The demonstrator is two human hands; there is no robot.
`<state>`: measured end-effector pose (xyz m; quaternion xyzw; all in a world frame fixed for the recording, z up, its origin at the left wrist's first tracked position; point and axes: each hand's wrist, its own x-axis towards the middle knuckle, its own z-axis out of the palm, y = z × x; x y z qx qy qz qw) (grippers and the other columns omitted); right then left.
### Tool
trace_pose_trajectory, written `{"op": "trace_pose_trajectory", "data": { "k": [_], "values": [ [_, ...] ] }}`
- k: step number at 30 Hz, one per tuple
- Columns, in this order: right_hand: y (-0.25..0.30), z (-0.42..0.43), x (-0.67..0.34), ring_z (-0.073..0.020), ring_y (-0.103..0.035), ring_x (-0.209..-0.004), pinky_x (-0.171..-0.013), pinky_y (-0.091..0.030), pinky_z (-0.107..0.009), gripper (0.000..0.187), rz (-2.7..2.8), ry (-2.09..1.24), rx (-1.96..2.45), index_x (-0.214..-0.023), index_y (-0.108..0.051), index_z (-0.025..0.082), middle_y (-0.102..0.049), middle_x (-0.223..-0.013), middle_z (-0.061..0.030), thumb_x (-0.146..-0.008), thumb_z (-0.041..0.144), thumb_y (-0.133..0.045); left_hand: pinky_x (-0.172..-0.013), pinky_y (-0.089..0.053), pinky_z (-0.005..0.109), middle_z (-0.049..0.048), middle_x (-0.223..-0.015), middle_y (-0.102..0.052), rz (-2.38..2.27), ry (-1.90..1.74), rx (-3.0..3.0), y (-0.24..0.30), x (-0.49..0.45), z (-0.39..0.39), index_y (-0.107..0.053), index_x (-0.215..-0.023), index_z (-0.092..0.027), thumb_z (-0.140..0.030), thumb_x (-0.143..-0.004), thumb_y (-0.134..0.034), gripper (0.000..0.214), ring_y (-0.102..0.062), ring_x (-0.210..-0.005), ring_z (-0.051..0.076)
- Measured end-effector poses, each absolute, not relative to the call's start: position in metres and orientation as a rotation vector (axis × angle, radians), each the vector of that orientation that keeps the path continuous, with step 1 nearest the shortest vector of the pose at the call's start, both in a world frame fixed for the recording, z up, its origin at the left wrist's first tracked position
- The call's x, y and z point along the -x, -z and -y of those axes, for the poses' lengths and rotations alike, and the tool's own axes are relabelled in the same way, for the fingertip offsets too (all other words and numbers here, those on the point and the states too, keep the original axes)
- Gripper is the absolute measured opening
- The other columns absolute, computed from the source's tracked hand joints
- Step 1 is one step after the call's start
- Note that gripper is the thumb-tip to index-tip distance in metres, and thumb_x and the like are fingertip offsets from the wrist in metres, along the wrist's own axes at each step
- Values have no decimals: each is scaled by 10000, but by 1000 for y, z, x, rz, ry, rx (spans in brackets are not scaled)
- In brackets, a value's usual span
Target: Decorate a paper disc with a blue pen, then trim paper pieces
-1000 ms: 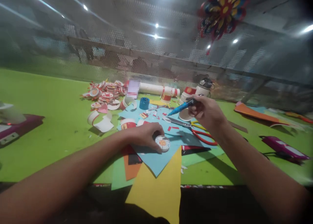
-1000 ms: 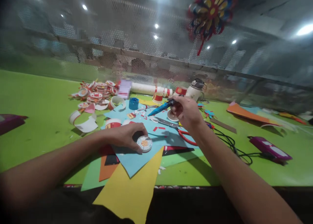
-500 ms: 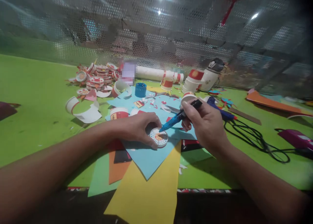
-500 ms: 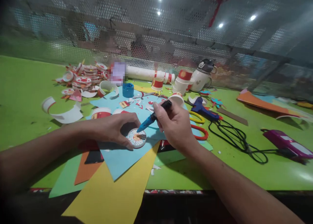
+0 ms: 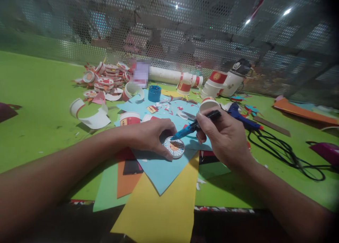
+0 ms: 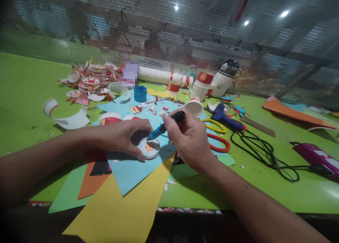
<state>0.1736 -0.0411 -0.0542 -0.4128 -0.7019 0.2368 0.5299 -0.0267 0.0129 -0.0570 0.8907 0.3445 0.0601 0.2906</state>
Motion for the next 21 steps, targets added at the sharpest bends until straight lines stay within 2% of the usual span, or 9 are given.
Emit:
{"op": "trace_pose_trajectory", "data": {
  "k": [21],
  "values": [
    [53, 40, -173, -84, -469, -424, -432, -401, -219, 157, 1726, -511, 1050, -796, -539, 191, -518, -514, 64, -895, 309, -572, -682, -383, 234, 3, -949, -562, -867, -177, -2407, 60, 28, -15, -537, -1010, -186, -484, -666, -773, 512, -508, -832, 158]
  ]
}}
